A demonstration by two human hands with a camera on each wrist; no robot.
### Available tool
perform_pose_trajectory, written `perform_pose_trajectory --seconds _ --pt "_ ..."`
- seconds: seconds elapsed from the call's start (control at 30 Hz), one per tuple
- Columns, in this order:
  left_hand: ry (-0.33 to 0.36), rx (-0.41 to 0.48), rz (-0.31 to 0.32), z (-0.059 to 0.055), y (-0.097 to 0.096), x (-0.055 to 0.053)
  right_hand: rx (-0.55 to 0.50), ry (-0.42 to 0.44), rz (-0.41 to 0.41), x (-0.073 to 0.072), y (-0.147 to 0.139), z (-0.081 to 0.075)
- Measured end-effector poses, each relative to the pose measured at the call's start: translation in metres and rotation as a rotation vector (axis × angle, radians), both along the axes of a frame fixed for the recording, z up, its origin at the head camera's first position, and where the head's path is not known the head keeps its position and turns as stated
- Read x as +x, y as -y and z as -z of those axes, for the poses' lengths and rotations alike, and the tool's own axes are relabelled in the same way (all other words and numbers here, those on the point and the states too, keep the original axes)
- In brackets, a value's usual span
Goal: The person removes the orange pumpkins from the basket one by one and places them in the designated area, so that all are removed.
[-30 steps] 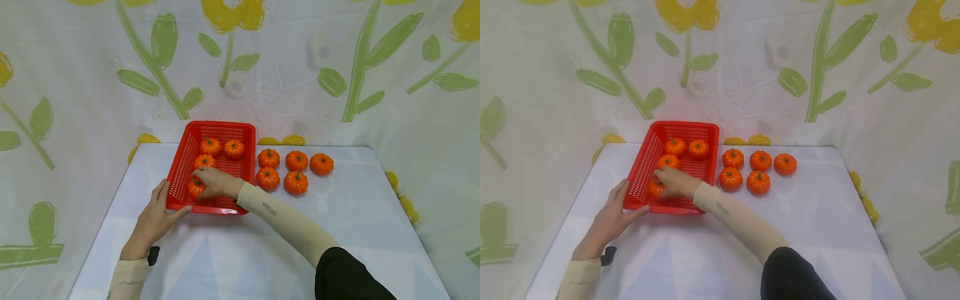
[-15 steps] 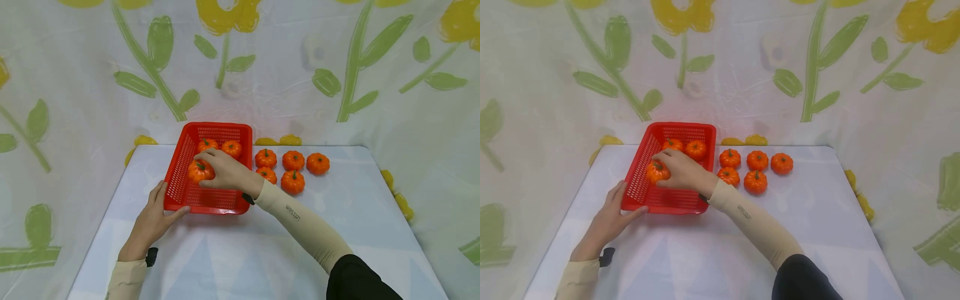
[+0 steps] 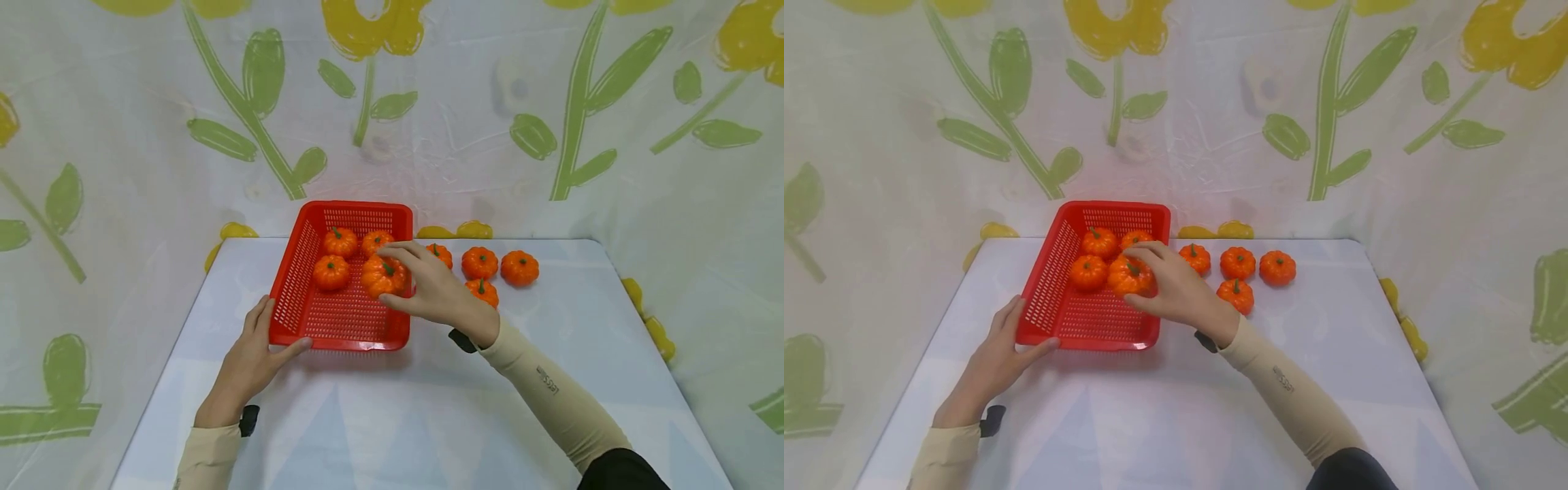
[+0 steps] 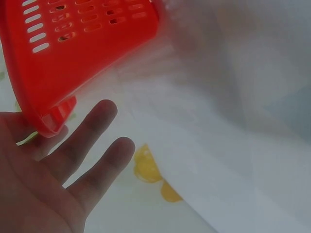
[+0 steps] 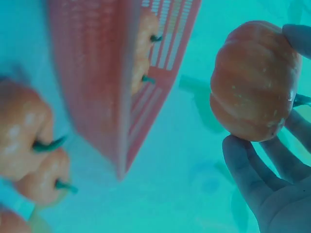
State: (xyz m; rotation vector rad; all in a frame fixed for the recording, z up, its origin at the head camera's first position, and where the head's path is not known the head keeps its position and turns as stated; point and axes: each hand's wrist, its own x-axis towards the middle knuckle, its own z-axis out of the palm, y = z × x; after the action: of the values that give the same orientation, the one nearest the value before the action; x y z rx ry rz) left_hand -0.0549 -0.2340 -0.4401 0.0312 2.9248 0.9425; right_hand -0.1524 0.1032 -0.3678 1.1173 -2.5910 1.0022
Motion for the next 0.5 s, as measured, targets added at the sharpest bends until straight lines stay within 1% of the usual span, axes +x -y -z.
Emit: perform_pose_trajectory --seconds 0.13,0.23,0.37,0.5 --pt "-0.003 0.006 -0.004 0.001 0.0 0.0 -0.059 -0.028 0.082 -0.001 -0.023 0.007" --pt "-0.001 0.008 -0.003 0.001 0.0 -0.001 -0.093 -0.017 0.154 -0.002 -0.039 0.014" --pt "0.004 0.009 -0.005 0.0 -0.001 -0.001 -0.074 0.012 0.223 0.0 -0.057 0.023" --pt "0.012 0.006 -0.012 0.0 -0.001 0.0 -0.029 0.034 0.258 0.006 -0.069 0.032"
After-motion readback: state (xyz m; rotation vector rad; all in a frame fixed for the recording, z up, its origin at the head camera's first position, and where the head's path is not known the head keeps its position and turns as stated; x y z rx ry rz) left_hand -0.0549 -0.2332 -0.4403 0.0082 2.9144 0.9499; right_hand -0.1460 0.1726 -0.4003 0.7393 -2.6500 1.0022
